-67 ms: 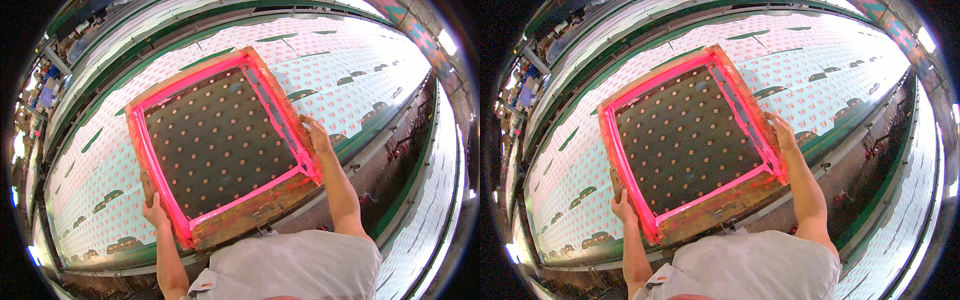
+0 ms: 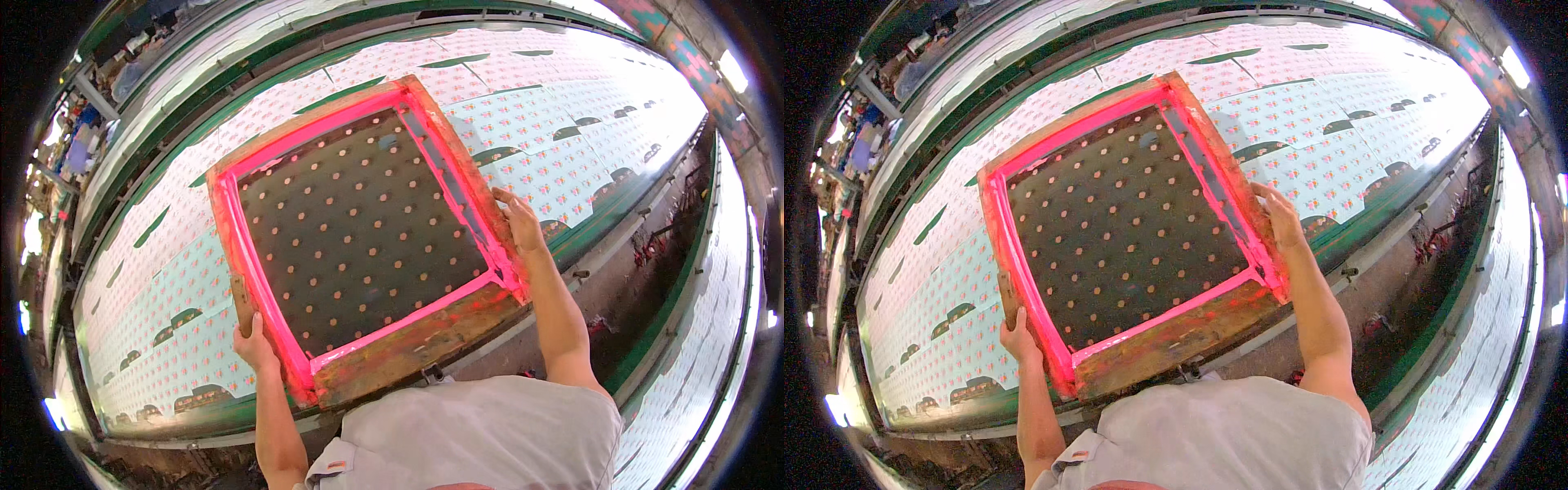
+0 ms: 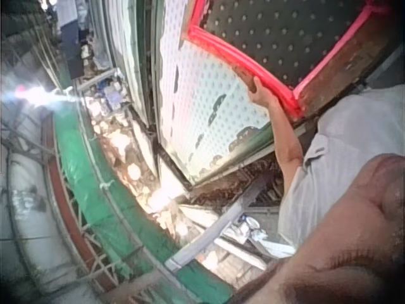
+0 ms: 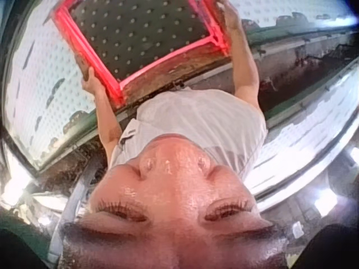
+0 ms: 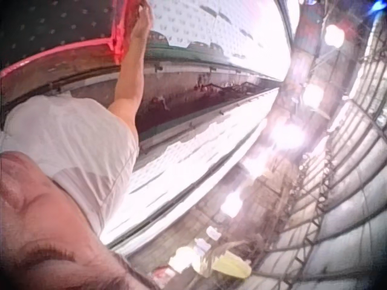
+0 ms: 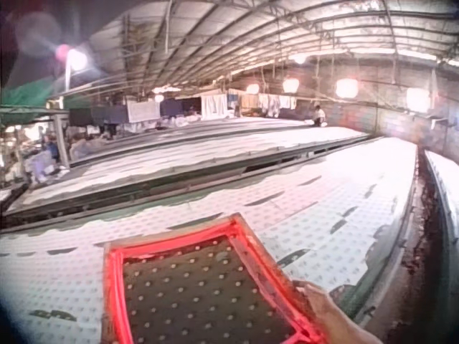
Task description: The person uses a pink-framed screen and a squeegee to apply pink ink onto a patterned fabric laid on a table. They repeatedly pull the squeegee across the screen, lift and reposition the screen, and continue printing the same pattern across the fabric.
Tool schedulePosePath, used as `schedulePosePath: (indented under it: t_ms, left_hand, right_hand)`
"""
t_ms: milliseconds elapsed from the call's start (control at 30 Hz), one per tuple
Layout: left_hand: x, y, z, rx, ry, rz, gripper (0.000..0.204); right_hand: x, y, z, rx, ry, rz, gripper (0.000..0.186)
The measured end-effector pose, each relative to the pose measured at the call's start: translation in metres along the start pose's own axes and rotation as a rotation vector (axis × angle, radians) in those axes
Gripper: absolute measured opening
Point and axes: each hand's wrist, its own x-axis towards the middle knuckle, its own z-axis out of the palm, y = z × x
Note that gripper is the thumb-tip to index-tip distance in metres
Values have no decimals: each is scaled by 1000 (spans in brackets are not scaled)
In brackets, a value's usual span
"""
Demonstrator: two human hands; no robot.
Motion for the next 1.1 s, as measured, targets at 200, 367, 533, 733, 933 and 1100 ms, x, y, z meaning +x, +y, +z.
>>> schedulePosePath:
  t_ms: [200,367,533,733,933,1100]
  left_hand:
    - [4,15,-4,-13,-24,8,29]
    - [15,24,5,52,5,73,29]
    - [28,18,10,-9,-4,-5,38]
    - [37,10,9,219,28,97,49]
    - [29,7,14,317,57,126,62]
    - [17,8,17,234,114,115,62]
  right_hand:
    - [-5,-4,16,-235,29,-9,56]
    - [-56,-22,74,-1316,-64,-527,45]
    - [-148,-19,167,-940,-714,-528,37]
    - [-158,-27,209,-1150,-717,-671,39]
    - [-120,-22,243,-1350,-685,-589,44]
    - [-65,-16,250,-1238,-740,-369,44]
